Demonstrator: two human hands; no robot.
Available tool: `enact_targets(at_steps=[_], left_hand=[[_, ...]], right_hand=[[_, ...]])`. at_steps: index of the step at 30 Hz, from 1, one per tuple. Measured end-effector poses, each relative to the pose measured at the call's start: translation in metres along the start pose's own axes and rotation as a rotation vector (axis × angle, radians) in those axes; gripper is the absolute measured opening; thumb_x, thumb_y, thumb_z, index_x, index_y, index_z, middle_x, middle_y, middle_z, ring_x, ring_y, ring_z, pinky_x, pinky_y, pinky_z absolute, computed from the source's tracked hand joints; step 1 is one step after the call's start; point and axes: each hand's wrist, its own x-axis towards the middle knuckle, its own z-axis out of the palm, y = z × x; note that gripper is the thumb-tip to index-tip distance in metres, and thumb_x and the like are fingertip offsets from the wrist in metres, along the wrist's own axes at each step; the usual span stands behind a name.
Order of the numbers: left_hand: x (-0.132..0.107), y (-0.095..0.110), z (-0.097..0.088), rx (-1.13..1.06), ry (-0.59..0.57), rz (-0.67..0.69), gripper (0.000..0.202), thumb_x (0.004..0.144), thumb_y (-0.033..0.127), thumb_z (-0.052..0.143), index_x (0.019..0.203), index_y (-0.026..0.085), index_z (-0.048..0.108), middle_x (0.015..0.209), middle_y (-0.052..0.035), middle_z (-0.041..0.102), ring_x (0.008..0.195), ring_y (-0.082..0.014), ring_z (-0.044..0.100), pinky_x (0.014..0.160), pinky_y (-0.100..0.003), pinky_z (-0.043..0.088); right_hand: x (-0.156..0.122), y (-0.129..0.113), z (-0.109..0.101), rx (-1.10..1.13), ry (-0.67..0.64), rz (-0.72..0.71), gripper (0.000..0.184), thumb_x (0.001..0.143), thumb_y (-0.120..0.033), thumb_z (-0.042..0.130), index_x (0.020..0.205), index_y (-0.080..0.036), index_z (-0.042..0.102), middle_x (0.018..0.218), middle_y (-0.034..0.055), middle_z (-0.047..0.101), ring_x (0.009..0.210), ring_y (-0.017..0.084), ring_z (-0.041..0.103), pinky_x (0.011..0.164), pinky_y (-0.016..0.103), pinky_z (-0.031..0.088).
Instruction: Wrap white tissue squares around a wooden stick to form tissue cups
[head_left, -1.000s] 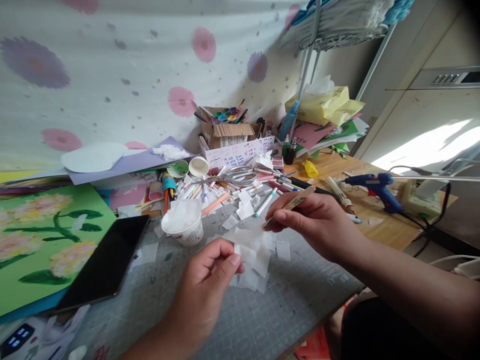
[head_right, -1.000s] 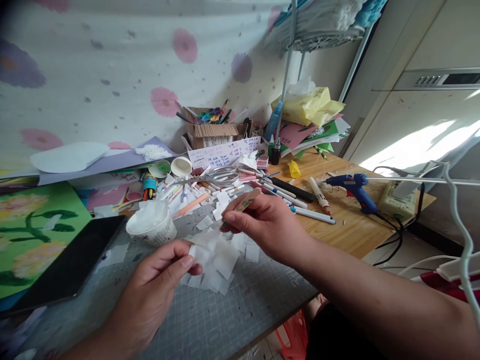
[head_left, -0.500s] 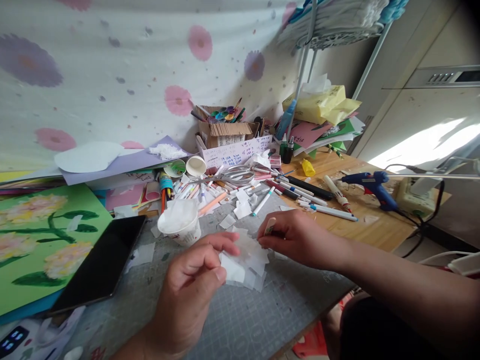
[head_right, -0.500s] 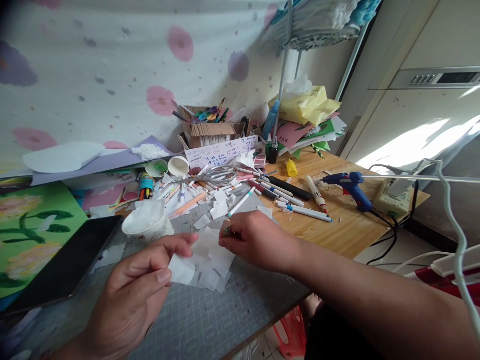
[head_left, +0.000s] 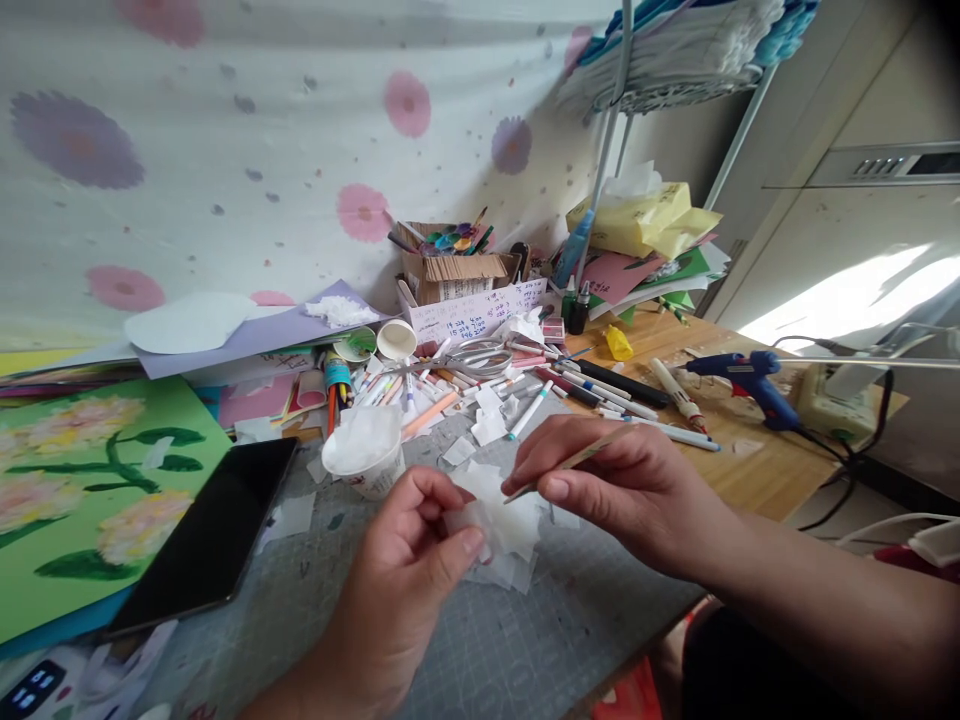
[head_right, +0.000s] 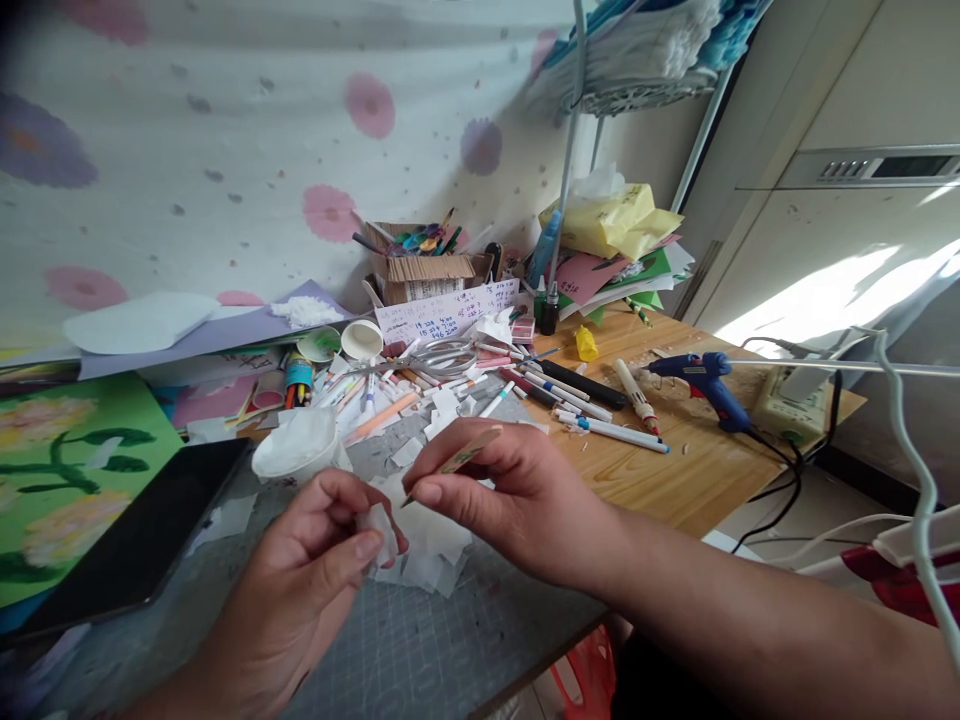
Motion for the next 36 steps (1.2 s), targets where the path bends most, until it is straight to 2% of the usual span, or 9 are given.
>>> enact_targets(at_steps=[4,8,11,23,36], left_hand=[[0.0007,0.0019,0.0034,-0.046,0.032,-0.054,0.017,0.075,0.016,0.07,0.089,0.023,0.066,0.071,0.0046,0.065,0.065,-0.0104,0.055,0.063,-0.022,0.043],[0.0011,0.0004,0.003,-0.095,0.003,-0.075,0.006,0.074,0.022,0.072,0.077,0.019,0.069,0.063,0.0028,0.064,0.062,-0.0109,0.053,0.062,-0.022,0.042],[0.0022,0.0003,0.004,-0.136,-0.013,-0.105,0.01,0.073,0.025,0.074,0.071,0.017,0.068,0.062,0.0014,0.064,0.062,-0.0118,0.054,0.062,-0.023,0.041],[0.0025,0.0003,0.0041,-0.228,-0.11,-0.137,0.01,0.075,0.025,0.073,0.073,0.016,0.068,0.061,-0.0004,0.064,0.064,-0.0135,0.055,0.066,-0.026,0.042],[0.0021,-0.0008,0.0038,-0.225,-0.115,-0.148,0.01,0.075,0.023,0.072,0.071,0.016,0.067,0.06,-0.0009,0.064,0.063,-0.0142,0.055,0.068,-0.027,0.041]], right_hand=[[-0.0001,-0.0017,0.0046,0.031,0.002,-0.03,0.012,0.085,-0.016,0.063,0.085,-0.006,0.07,0.08,0.0113,0.068,0.08,0.02,0.065,0.071,0.035,0.053],[0.0013,0.0003,0.0057,0.043,-0.003,-0.017,0.013,0.085,-0.014,0.063,0.085,-0.004,0.07,0.08,0.0124,0.068,0.078,0.02,0.065,0.069,0.033,0.053],[0.0014,0.0004,0.0062,0.046,-0.027,-0.042,0.012,0.084,-0.012,0.063,0.088,-0.003,0.071,0.08,0.0131,0.069,0.081,0.02,0.065,0.072,0.032,0.053],[0.0009,-0.0001,0.0069,0.063,-0.067,-0.098,0.009,0.084,-0.01,0.063,0.089,-0.01,0.07,0.082,0.009,0.07,0.08,0.016,0.066,0.071,0.028,0.054],[-0.0005,0.0004,0.0069,0.058,-0.068,-0.095,0.008,0.083,-0.008,0.064,0.089,-0.008,0.069,0.08,0.0093,0.069,0.079,0.017,0.066,0.07,0.028,0.054]])
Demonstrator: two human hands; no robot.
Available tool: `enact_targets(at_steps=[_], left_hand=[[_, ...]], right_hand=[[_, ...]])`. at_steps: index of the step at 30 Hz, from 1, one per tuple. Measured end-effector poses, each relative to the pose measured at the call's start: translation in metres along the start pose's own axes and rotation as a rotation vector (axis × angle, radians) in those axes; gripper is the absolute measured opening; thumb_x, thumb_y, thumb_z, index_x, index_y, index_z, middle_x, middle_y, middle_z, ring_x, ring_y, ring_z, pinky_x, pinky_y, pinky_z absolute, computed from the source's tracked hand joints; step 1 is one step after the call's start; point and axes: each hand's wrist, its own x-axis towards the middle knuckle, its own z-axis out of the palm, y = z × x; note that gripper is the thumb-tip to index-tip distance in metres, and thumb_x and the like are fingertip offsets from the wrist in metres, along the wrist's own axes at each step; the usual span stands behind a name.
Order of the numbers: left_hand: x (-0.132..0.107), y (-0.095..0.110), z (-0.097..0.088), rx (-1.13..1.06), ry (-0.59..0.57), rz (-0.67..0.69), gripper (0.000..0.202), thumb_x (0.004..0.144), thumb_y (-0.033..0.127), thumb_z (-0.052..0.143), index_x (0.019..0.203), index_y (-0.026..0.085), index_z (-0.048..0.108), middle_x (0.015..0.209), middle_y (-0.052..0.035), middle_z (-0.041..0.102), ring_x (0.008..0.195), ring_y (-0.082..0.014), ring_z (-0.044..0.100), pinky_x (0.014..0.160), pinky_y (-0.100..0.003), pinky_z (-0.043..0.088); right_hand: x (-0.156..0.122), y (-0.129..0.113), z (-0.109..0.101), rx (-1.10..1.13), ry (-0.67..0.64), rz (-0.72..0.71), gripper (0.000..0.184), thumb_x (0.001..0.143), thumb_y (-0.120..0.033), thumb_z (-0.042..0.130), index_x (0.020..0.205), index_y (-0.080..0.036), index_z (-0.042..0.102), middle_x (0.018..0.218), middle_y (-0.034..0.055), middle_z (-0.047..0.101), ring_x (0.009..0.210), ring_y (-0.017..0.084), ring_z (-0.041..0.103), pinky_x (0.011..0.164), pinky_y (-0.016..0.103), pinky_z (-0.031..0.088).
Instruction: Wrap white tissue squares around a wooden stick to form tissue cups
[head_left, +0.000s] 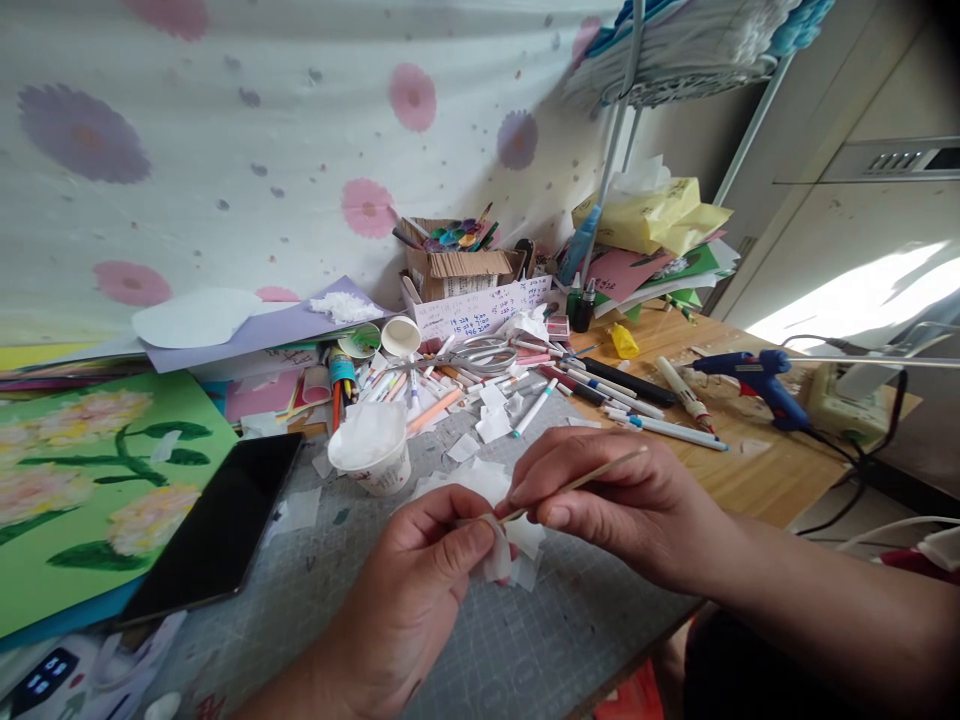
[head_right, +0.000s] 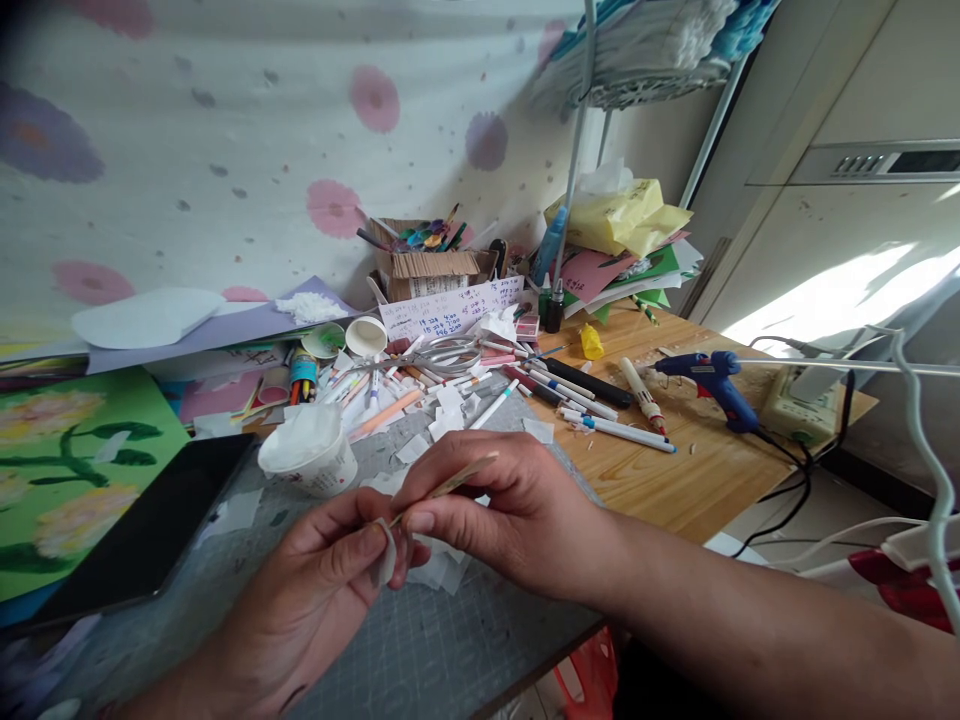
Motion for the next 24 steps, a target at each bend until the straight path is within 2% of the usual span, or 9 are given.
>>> enact_targets(at_steps=[4,10,24], left_hand=[[0.0004,-0.0005,-0.0005,-0.001,-0.012,0.002,0.009,0.075,0.022,0.071,0.071,0.015,0.067,0.06,-0.0008,0.064,0.064,-0.014,0.054,0.065,-0.026,0.041],[-0.0009,0.002,0.0017,-0.006,-0.006,0.0,0.009,0.076,0.02,0.07,0.069,0.016,0.067,0.059,-0.0006,0.063,0.064,-0.0146,0.055,0.067,-0.027,0.041],[-0.0012,0.0024,0.0031,0.016,0.031,-0.014,0.009,0.074,0.021,0.072,0.069,0.016,0.067,0.058,-0.0003,0.064,0.061,-0.0135,0.054,0.064,-0.026,0.04]], right_hand=[[0.0002,-0.0009,0.0,-0.013,-0.002,0.005,0.007,0.083,-0.009,0.064,0.088,-0.007,0.069,0.079,0.0096,0.069,0.079,0.017,0.066,0.07,0.028,0.054],[-0.0004,-0.0012,-0.0002,-0.012,-0.008,-0.002,0.008,0.086,-0.012,0.062,0.09,-0.012,0.069,0.08,0.0076,0.069,0.082,0.017,0.066,0.072,0.029,0.054],[0.001,-0.0031,-0.0015,-0.069,-0.024,-0.025,0.01,0.088,-0.018,0.061,0.091,-0.011,0.068,0.081,0.0096,0.07,0.081,0.018,0.066,0.071,0.03,0.055]])
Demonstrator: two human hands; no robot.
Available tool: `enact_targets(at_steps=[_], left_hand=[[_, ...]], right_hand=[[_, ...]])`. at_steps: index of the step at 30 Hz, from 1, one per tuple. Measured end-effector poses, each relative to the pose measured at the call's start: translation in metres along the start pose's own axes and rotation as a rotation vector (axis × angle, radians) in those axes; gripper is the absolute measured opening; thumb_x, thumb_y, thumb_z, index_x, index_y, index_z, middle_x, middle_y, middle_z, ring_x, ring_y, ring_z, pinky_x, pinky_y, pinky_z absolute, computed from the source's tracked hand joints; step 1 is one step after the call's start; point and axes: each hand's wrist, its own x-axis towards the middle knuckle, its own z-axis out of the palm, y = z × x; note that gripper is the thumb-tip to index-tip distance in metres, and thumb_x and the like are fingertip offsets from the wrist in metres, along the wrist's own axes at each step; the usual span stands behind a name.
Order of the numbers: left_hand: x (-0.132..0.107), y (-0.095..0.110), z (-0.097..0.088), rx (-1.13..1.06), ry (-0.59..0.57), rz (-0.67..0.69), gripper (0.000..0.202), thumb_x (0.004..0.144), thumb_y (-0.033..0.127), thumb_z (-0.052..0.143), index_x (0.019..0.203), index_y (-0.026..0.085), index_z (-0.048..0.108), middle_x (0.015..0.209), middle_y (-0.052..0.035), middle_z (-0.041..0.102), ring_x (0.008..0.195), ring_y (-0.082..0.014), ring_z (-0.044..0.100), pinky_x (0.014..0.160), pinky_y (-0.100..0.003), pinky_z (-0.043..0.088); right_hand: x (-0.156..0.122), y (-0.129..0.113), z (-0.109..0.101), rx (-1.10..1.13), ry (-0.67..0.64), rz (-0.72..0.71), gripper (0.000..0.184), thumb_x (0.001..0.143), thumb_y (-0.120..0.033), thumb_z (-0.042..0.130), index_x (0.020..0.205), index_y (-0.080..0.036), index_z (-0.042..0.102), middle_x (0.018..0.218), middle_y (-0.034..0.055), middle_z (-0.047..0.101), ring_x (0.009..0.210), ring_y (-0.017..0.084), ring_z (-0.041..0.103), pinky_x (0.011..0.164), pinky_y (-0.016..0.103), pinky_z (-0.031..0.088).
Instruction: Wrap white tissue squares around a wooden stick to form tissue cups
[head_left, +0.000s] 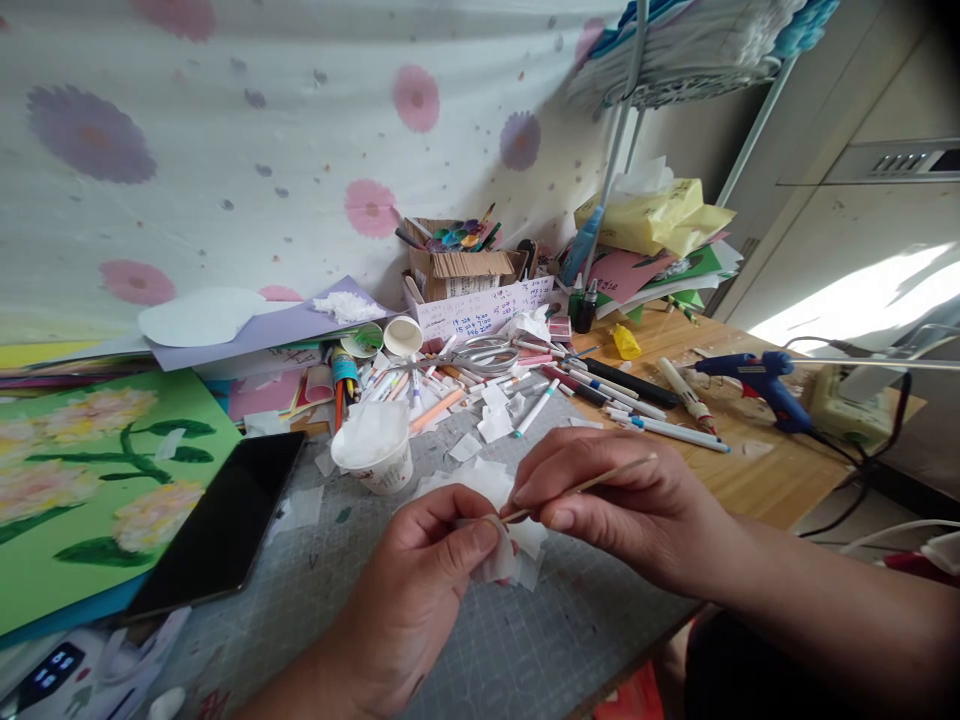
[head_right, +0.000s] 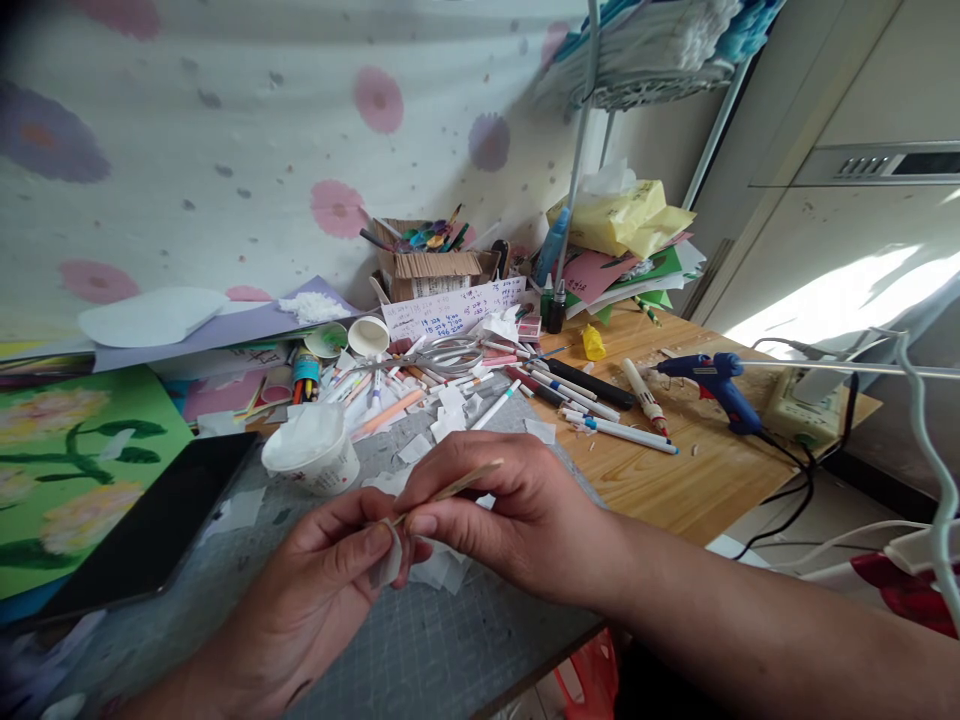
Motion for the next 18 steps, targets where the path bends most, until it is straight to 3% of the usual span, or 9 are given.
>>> enact_targets(at_steps=[18], left_hand=[[0.0008,0.0012,-0.0001,0.003,0.009,-0.019,0.01,0.07,0.021,0.075,0.066,0.016,0.068,0.059,-0.0004,0.063,0.063,-0.0141,0.054,0.063,-0.025,0.042]], right_hand=[[0.0005,-0.0002,0.0006,-0.046,-0.008,-0.017,0.013,0.089,-0.022,0.06,0.087,-0.012,0.067,0.081,0.0097,0.07,0.078,0.017,0.067,0.069,0.029,0.055]])
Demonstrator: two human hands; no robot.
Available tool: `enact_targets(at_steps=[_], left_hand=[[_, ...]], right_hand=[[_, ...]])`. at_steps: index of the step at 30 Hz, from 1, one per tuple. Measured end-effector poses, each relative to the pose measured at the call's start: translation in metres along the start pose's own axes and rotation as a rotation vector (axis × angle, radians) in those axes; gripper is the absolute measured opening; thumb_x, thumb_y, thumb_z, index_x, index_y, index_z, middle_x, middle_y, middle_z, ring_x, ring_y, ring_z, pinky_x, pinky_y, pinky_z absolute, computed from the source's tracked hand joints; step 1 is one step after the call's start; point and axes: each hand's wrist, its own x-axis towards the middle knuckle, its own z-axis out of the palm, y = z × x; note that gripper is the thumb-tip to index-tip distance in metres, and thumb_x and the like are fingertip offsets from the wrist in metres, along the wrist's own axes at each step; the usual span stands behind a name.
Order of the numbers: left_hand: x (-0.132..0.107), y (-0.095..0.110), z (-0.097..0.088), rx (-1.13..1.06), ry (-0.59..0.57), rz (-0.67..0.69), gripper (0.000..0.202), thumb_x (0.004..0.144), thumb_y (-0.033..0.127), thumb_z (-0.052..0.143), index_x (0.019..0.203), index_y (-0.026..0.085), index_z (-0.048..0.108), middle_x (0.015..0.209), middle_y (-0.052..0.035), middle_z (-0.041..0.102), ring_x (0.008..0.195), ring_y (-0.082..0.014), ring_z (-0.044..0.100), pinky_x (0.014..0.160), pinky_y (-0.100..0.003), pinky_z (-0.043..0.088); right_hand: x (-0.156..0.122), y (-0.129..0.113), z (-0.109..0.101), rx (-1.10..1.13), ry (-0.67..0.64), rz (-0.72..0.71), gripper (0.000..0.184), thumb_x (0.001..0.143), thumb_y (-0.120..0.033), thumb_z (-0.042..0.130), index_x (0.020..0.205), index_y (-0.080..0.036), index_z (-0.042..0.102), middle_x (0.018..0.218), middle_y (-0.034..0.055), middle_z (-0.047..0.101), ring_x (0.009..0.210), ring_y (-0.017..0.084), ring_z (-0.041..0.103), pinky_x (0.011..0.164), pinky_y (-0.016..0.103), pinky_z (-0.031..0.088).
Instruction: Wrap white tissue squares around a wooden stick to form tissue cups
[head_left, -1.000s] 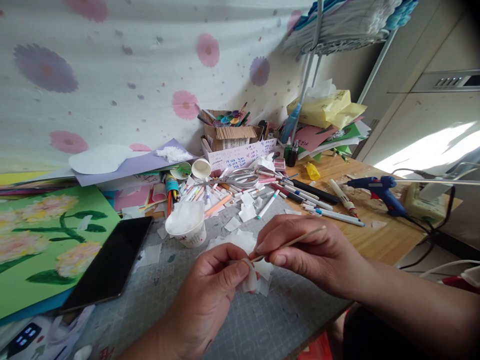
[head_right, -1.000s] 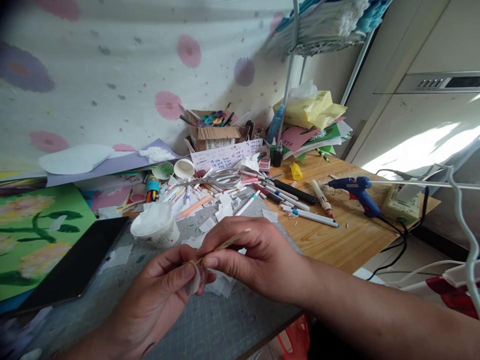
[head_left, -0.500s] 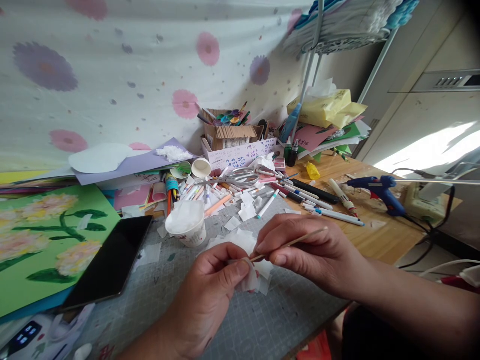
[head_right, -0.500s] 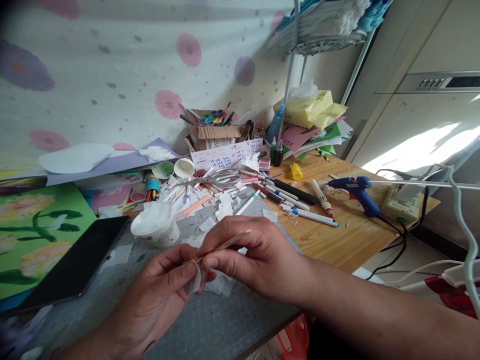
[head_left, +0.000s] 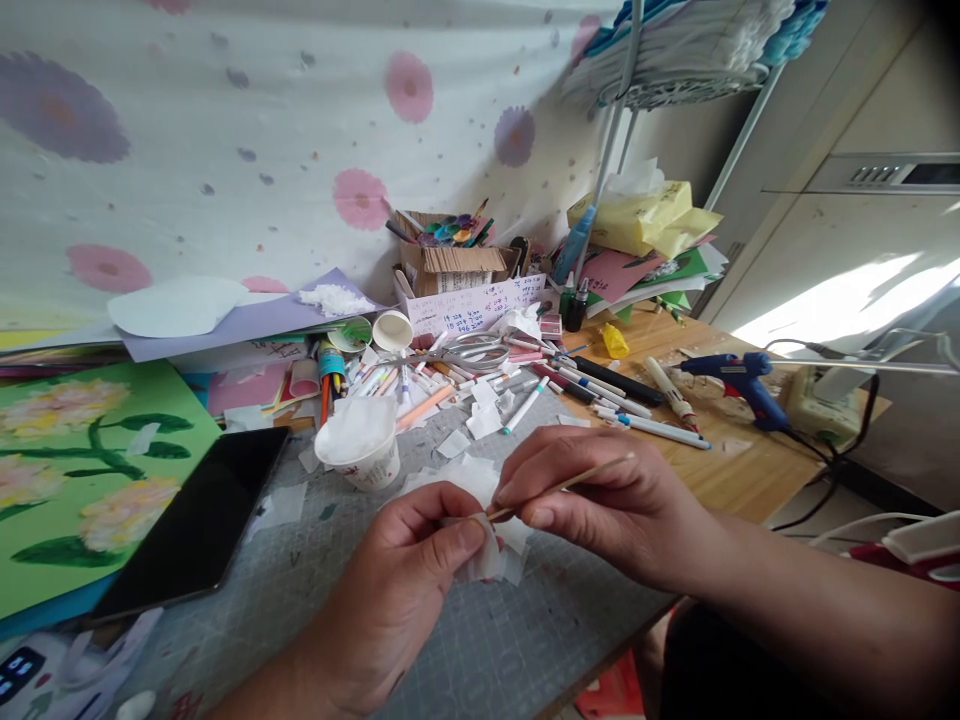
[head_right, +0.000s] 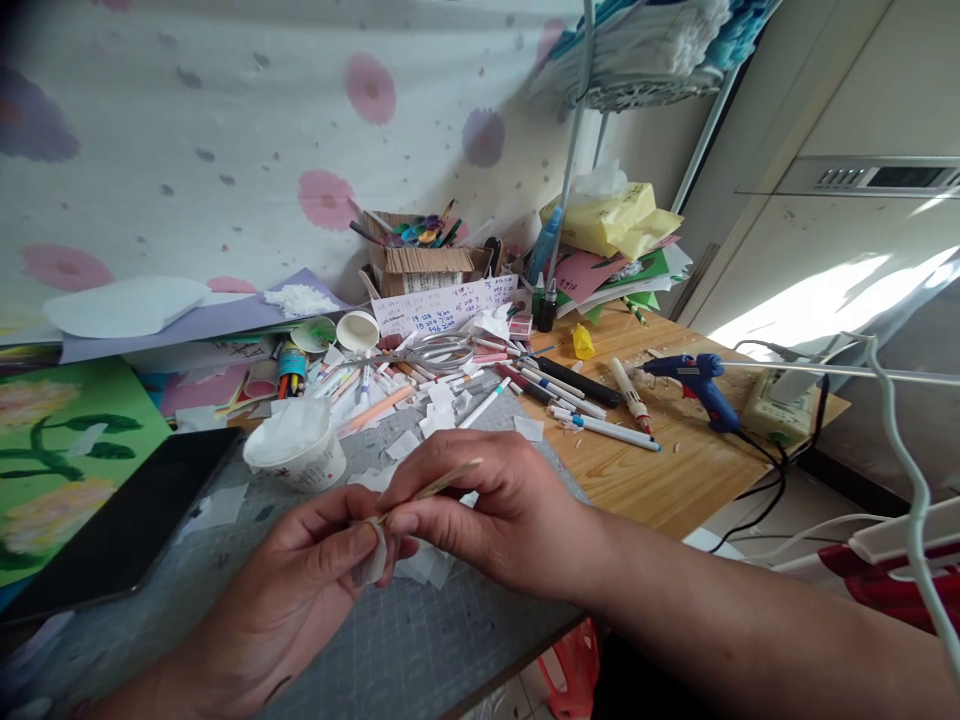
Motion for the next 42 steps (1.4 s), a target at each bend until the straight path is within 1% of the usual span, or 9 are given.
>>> enact_targets(at_steps=[7,11,22,26,28,30,34,39,42], left_hand=[[0.0,-0.002,-0.001,0.006,0.007,0.002,0.008,0.07,0.022,0.076,0.07,0.016,0.07,0.061,0.0001,0.064,0.06,-0.0122,0.052,0.062,-0.024,0.043],[0.001,-0.002,-0.001,0.019,0.004,0.02,0.01,0.069,0.022,0.078,0.069,0.016,0.07,0.061,0.0008,0.063,0.06,-0.0116,0.052,0.06,-0.022,0.042],[0.001,-0.006,-0.006,0.112,-0.003,0.063,0.02,0.068,0.025,0.081,0.072,0.021,0.061,0.061,0.0055,0.059,0.058,-0.0099,0.049,0.056,-0.021,0.039],[-0.001,-0.003,-0.008,0.228,0.055,0.171,0.015,0.075,0.028,0.074,0.082,0.023,0.062,0.078,0.0036,0.06,0.073,-0.0128,0.051,0.064,-0.022,0.04],[-0.003,-0.001,-0.009,0.288,0.132,0.258,0.013,0.079,0.031,0.07,0.077,0.023,0.059,0.075,0.004,0.055,0.073,-0.0126,0.048,0.065,-0.021,0.038],[-0.005,0.0,-0.01,0.342,0.148,0.303,0.021,0.082,0.033,0.066,0.068,0.021,0.056,0.066,0.0046,0.048,0.066,-0.0119,0.042,0.061,-0.022,0.035],[-0.005,-0.001,-0.012,0.394,0.044,0.254,0.022,0.083,0.037,0.064,0.069,0.02,0.062,0.064,0.0031,0.049,0.065,-0.0131,0.042,0.06,-0.023,0.035],[0.0,-0.004,-0.01,0.364,0.105,0.142,0.013,0.078,0.03,0.069,0.072,0.02,0.065,0.065,0.0036,0.051,0.064,-0.0121,0.043,0.059,-0.022,0.035],[0.002,-0.004,-0.009,0.374,0.124,0.13,0.012,0.078,0.028,0.067,0.07,0.02,0.065,0.064,0.0037,0.054,0.065,-0.012,0.044,0.06,-0.022,0.037]], right_hand=[[0.0,0.0,0.0,-0.005,-0.026,-0.006,0.015,0.089,-0.02,0.06,0.086,-0.007,0.068,0.081,0.0132,0.07,0.077,0.018,0.067,0.069,0.029,0.055],[0.0,0.0,0.0,-0.029,-0.038,-0.002,0.014,0.089,-0.022,0.06,0.087,-0.01,0.068,0.082,0.0112,0.07,0.077,0.017,0.067,0.07,0.028,0.055],[-0.001,0.0,0.001,-0.007,-0.041,-0.004,0.011,0.087,-0.017,0.062,0.087,-0.008,0.068,0.082,0.0122,0.07,0.078,0.017,0.067,0.07,0.027,0.055],[-0.001,0.001,-0.001,-0.021,-0.023,0.005,0.012,0.088,-0.018,0.061,0.088,-0.009,0.068,0.082,0.0126,0.071,0.078,0.018,0.067,0.07,0.029,0.055],[-0.001,0.002,-0.002,-0.034,0.0,0.024,0.011,0.087,-0.017,0.061,0.089,-0.008,0.068,0.081,0.0124,0.071,0.078,0.018,0.067,0.069,0.03,0.055],[-0.001,0.002,-0.002,-0.054,0.015,0.022,0.01,0.087,-0.016,0.061,0.091,-0.009,0.068,0.08,0.0117,0.071,0.078,0.018,0.067,0.069,0.03,0.055],[-0.002,0.002,0.002,-0.061,-0.025,-0.02,0.008,0.087,-0.013,0.061,0.09,-0.01,0.068,0.082,0.0112,0.071,0.079,0.017,0.066,0.072,0.029,0.055],[-0.003,0.005,0.006,-0.048,-0.049,-0.009,0.008,0.087,-0.014,0.06,0.089,-0.011,0.068,0.083,0.0103,0.071,0.08,0.016,0.066,0.073,0.028,0.055],[-0.002,0.008,0.004,-0.069,-0.031,0.039,0.01,0.087,-0.016,0.061,0.089,-0.011,0.069,0.082,0.0103,0.07,0.078,0.016,0.066,0.071,0.028,0.054]])
